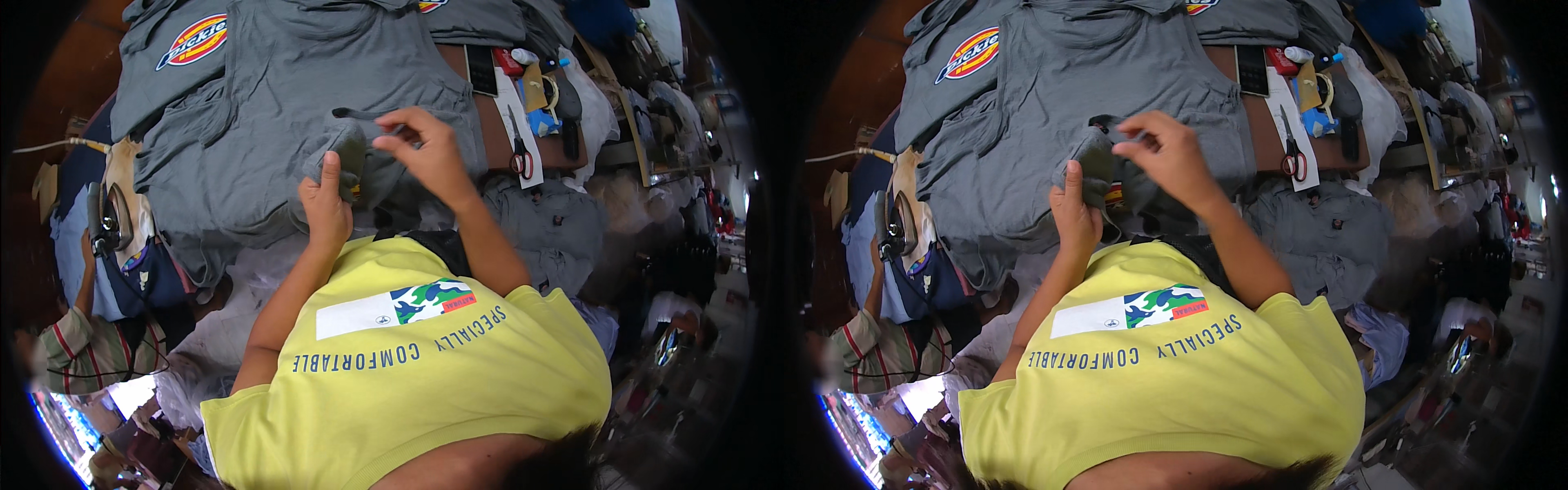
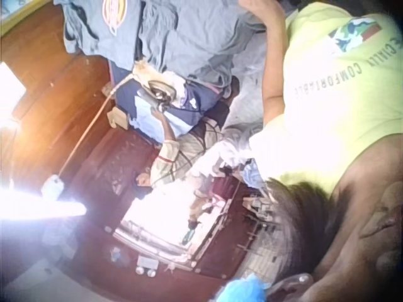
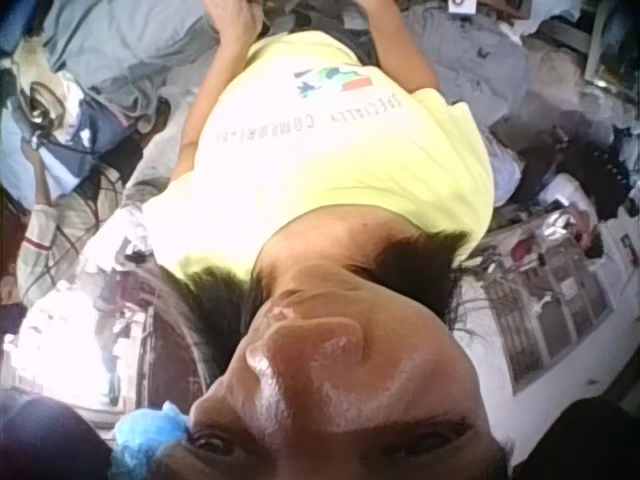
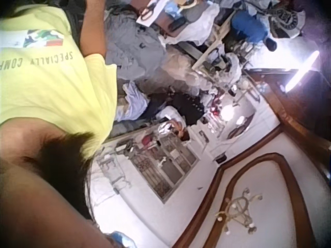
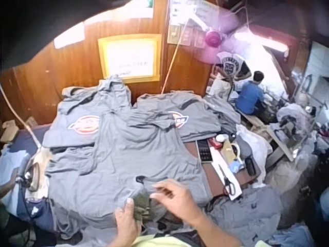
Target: The person trims loose threads from the necklines and seams of several grey t-shirts using shears.
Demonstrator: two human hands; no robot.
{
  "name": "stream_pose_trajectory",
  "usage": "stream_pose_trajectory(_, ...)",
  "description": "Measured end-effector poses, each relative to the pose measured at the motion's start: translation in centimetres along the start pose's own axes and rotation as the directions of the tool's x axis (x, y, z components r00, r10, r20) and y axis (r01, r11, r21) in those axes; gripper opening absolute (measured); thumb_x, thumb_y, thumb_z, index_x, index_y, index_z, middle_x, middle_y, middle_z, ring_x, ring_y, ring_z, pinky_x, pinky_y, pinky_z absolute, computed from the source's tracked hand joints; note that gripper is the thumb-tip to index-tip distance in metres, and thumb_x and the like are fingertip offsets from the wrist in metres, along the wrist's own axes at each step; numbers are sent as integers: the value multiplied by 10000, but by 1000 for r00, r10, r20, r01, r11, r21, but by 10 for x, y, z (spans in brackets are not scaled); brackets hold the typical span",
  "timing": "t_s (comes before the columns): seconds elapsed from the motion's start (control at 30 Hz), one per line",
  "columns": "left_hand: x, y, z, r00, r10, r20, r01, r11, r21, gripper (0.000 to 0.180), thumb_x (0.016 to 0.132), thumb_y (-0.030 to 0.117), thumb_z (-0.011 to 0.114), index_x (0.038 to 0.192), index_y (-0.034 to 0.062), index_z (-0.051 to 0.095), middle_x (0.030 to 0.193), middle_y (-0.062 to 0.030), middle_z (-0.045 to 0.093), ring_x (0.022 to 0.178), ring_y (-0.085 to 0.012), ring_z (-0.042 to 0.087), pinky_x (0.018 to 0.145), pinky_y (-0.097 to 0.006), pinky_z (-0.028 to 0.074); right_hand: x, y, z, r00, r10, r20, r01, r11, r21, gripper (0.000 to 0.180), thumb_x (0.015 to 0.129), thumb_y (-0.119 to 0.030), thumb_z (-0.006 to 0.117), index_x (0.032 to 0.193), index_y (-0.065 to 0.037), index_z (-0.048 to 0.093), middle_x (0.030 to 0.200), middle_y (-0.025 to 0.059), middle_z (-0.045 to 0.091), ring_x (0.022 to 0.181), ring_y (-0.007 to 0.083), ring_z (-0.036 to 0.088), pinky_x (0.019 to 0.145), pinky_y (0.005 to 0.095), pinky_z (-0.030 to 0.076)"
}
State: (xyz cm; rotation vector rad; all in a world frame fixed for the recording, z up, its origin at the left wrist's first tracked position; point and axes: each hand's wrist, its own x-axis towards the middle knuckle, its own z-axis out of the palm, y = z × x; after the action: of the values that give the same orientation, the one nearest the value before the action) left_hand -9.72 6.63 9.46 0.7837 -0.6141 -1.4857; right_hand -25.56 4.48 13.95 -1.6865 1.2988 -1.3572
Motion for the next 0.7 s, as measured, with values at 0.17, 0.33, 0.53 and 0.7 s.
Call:
stream_pose_trajectory(0.17,-6,-9,1,999,7,50,-11,997,72,268,895,259,588,969,2,601,928,-80,638,797,-138,618,700,-252,493,-9,3,20,998,-59,-3,58,991,-120,165,763,-52,690,913,-6,638,825,48,623,677,85,575,590,208,449)
stream_pose_trajectory(0.33,1,-9,-3,978,-206,46,207,978,-24,326,862,274,636,1008,-10,571,925,-89,622,798,-156,621,676,-268,511,-14,13,15,989,112,99,-118,991,58,108,809,-70,650,894,-6,634,841,28,634,726,65,556,623,200,438)
stream_pose_trajectory(0.53,7,-6,7,934,-357,17,357,934,22,357,788,239,725,1018,7,583,927,-53,617,814,-140,594,716,-255,476,-15,18,16,920,299,253,-379,841,386,87,823,-93,626,872,-22,639,812,-2,610,788,53,537,700,202,414)
stream_pose_trajectory(0.7,12,-9,13,961,-273,46,269,960,82,230,769,148,735,912,21,606,857,-59,635,747,-140,604,655,-268,489,-14,27,2,816,473,331,-564,532,632,85,790,-134,633,801,-51,617,726,-20,558,642,49,475,602,195,366)
